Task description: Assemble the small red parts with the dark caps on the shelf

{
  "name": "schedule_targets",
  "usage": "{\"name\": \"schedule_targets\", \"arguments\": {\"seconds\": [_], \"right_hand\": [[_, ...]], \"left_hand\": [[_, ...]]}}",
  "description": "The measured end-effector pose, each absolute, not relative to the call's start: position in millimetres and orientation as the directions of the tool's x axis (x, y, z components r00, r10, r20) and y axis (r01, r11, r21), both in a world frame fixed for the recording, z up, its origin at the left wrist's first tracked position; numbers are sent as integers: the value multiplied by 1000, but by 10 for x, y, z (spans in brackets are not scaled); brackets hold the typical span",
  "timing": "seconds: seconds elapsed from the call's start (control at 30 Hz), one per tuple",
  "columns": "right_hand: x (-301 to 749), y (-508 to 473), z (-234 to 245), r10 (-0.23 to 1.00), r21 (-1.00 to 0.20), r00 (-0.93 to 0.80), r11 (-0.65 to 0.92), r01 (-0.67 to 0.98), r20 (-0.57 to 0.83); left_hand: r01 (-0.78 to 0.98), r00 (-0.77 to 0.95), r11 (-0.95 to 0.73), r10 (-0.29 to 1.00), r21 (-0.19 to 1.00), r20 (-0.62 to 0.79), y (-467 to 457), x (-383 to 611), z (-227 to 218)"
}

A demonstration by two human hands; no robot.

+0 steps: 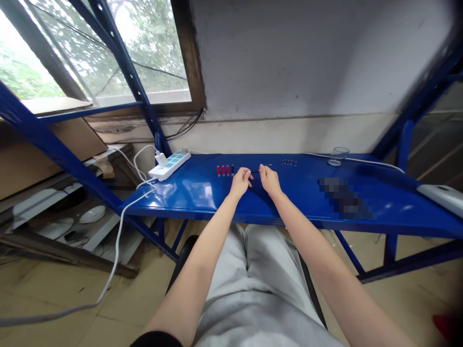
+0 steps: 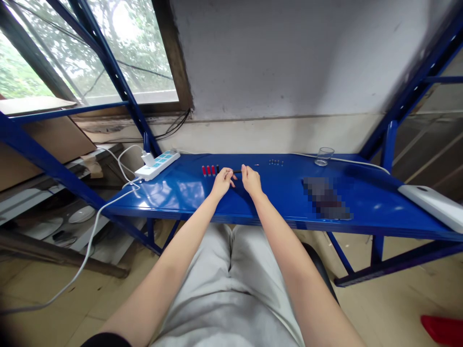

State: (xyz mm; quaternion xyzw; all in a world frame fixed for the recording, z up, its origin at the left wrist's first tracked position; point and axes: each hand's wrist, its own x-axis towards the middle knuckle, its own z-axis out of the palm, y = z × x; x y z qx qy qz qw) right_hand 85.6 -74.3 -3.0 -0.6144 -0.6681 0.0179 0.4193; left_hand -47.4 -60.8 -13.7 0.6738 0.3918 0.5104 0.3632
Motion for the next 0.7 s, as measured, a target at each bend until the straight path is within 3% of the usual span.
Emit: {"name": "schedule_targets", "arguments": {"seconds": [0.43, 0.7], "right_hand": [[801, -760, -54, 830, -536, 42, 320, 781, 557], [799, -774, -51, 840, -568, 28, 341, 749, 542]], "left_hand": [[256, 58, -402, 914, 879, 401, -658, -489, -128], [205, 36, -346, 938, 916, 346, -680, -496, -63]]}}
